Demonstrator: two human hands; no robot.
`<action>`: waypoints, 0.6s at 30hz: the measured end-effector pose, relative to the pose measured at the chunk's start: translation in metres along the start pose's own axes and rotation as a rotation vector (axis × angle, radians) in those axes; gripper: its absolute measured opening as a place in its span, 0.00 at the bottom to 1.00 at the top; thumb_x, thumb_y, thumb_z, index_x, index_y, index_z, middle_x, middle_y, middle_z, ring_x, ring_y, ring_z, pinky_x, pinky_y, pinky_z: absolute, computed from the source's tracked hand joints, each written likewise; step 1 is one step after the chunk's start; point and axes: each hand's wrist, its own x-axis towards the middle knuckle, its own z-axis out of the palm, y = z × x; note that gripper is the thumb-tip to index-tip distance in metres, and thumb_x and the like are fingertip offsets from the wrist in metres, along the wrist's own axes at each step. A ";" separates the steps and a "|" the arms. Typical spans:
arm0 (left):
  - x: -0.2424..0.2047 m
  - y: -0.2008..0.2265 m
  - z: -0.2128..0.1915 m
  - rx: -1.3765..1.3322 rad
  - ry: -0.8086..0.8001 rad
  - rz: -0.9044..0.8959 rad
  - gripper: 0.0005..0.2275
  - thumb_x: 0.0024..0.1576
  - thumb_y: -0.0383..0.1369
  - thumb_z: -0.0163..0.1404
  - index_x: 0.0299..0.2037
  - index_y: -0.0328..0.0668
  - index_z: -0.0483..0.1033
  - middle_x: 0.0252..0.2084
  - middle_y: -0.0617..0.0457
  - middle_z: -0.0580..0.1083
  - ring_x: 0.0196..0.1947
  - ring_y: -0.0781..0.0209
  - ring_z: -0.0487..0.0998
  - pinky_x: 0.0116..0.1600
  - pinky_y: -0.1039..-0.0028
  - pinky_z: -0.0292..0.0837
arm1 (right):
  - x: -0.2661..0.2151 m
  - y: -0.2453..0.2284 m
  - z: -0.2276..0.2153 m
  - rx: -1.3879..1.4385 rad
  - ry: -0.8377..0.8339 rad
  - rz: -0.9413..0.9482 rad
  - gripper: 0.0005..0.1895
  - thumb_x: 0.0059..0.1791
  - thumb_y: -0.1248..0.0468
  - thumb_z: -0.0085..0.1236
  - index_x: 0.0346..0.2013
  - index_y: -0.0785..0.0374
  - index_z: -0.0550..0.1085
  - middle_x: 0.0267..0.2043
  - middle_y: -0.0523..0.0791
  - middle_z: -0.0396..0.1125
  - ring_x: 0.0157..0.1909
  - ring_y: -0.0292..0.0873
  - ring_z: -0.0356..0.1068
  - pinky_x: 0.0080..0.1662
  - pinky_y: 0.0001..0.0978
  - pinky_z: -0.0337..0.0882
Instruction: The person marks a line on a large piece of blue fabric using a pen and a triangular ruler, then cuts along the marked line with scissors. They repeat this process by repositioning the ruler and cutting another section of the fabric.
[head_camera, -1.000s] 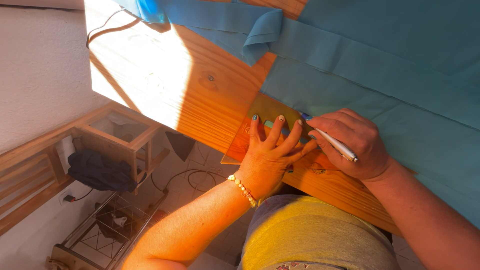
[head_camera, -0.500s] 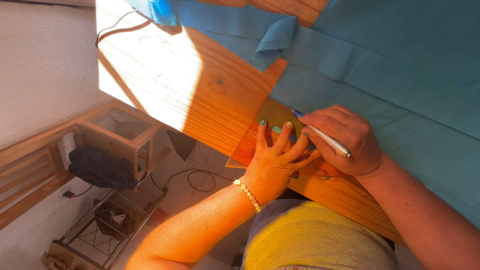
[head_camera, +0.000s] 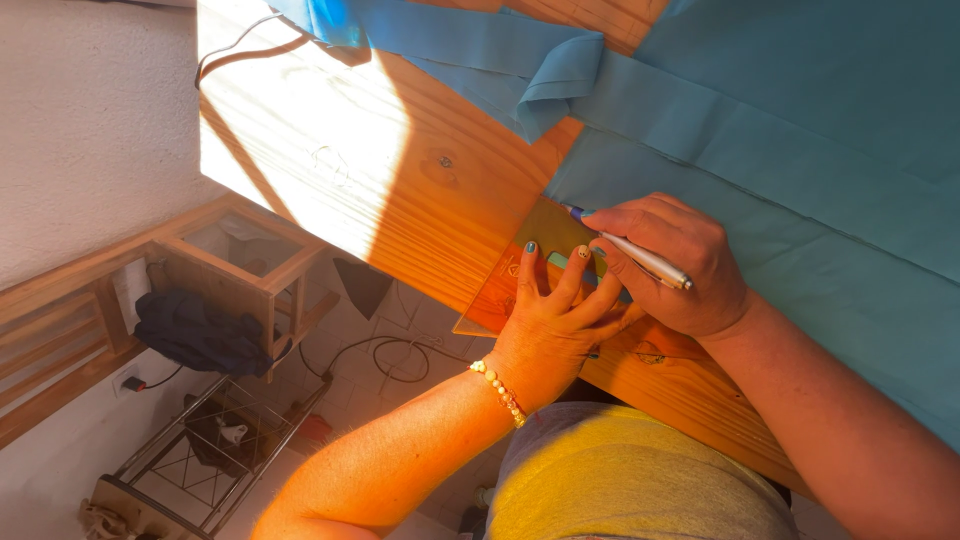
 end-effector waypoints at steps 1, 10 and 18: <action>0.001 0.000 -0.002 0.000 0.000 -0.001 0.19 0.60 0.32 0.50 0.62 0.65 0.70 0.67 0.53 0.62 0.70 0.38 0.57 0.67 0.23 0.54 | 0.001 0.000 0.001 0.001 -0.001 0.000 0.06 0.54 0.69 0.60 0.43 0.69 0.79 0.37 0.51 0.73 0.37 0.56 0.74 0.42 0.43 0.75; -0.003 -0.002 0.001 0.005 -0.025 -0.002 0.20 0.61 0.33 0.50 0.63 0.69 0.68 0.69 0.55 0.61 0.72 0.39 0.56 0.67 0.22 0.52 | 0.013 0.001 0.013 0.007 0.021 0.036 0.05 0.54 0.70 0.60 0.43 0.69 0.79 0.36 0.52 0.73 0.37 0.58 0.74 0.41 0.45 0.74; 0.001 -0.005 -0.025 0.085 -0.155 0.026 0.31 0.56 0.40 0.53 0.71 0.74 0.59 0.72 0.55 0.59 0.68 0.43 0.63 0.63 0.28 0.66 | -0.045 -0.016 -0.041 -0.100 0.159 -0.016 0.13 0.60 0.67 0.44 0.52 0.75 0.72 0.46 0.58 0.75 0.45 0.53 0.78 0.48 0.38 0.76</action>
